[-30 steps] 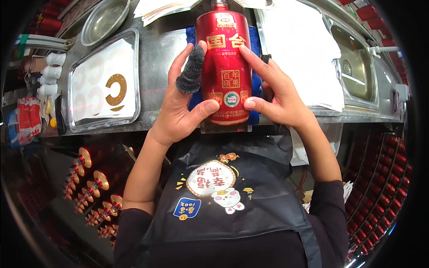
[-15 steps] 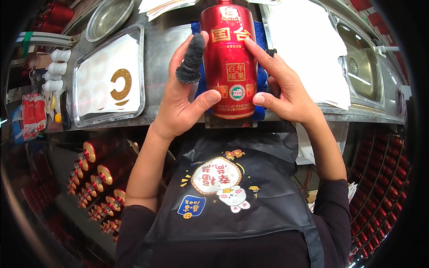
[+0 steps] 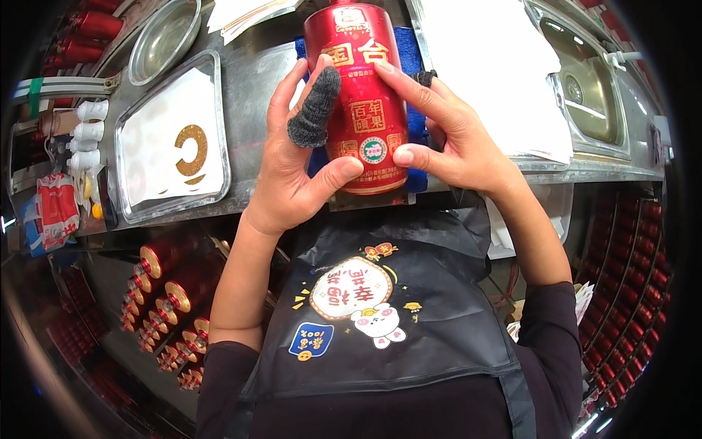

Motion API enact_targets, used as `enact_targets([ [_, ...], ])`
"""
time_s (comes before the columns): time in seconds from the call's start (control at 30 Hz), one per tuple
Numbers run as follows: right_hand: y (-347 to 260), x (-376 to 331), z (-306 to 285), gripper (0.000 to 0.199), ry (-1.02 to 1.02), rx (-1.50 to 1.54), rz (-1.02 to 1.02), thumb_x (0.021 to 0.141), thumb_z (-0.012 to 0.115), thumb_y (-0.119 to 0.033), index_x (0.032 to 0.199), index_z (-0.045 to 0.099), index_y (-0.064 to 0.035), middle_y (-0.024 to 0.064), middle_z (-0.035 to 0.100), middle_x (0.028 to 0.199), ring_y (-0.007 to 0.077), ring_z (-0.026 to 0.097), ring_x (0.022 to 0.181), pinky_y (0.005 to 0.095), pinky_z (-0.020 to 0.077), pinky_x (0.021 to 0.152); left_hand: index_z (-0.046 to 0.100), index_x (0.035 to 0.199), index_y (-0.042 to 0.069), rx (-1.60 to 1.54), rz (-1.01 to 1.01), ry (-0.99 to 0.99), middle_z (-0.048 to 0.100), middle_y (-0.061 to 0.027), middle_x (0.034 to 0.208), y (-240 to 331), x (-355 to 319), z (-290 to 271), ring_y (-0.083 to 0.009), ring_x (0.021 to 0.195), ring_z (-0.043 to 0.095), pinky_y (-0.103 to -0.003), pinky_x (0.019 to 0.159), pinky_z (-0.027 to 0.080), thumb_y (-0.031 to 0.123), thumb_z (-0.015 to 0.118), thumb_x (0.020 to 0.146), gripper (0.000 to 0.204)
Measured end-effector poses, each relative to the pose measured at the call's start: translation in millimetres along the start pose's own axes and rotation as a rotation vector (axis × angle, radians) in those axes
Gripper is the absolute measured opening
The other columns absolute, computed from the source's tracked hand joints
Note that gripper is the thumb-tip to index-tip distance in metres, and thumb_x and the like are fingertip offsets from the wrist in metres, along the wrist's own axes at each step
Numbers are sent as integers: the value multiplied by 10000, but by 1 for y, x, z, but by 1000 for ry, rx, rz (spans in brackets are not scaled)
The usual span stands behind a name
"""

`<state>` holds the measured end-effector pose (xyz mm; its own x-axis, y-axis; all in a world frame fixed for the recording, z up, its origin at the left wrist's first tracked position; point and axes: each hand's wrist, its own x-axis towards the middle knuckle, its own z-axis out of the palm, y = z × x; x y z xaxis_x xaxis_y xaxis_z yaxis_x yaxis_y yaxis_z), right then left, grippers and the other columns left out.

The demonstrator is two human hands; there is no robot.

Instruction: The person picks up red cylindrical bottles, wipes them with a blue cloth, and applies gold circular labels to the necks. They then apply a red rectangular label to the body of each bottle, smooth it out, and place the finished bottle on a tray.

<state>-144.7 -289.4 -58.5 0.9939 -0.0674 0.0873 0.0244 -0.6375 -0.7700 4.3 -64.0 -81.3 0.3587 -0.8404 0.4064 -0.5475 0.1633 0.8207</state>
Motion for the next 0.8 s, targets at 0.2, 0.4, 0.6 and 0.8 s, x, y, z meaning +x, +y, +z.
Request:
enact_targets([
  [0.2, 0, -2, 1, 952, -19, 41, 24, 809, 745, -669, 1586, 418, -224, 6, 396, 900, 100, 352, 681, 259, 311, 572, 295, 1597, 51, -83, -37, 11, 140, -152, 1672, 1, 1, -1, -287, 1507, 313, -441, 1221, 309, 215, 825, 859, 923],
  [0.4, 6, -1, 2, 994, -25, -13, -6, 790, 768, -649, 1593, 401, -192, 12, 414, 902, 120, 364, 697, 271, 322, 587, 294, 1592, 31, -79, -42, 11, 145, -152, 1669, -1, -1, -2, -288, 1508, 309, -437, 1222, 302, 218, 819, 866, 915],
  [0.6, 10, -10, 3, 1009, -2, 180, 80, 785, 826, -514, 1610, 358, -170, 56, 550, 1114, 86, 360, 656, 245, 320, 570, 274, 1603, 23, 7, 4, 7, 142, -162, 1672, -1, 1, -3, -293, 1526, 270, -433, 1226, 271, 281, 793, 888, 920],
  [0.8, 20, 3, -34, 378, 693, 1047, 568, 971, 627, -215, 1291, 656, -17, 46, 677, 961, 86, 582, 652, 253, 499, 633, 105, 1617, -32, -211, -109, 42, 139, -233, 1692, 8, -5, 2, -315, 1560, 173, -439, 1254, 154, 326, 813, 860, 1097],
])
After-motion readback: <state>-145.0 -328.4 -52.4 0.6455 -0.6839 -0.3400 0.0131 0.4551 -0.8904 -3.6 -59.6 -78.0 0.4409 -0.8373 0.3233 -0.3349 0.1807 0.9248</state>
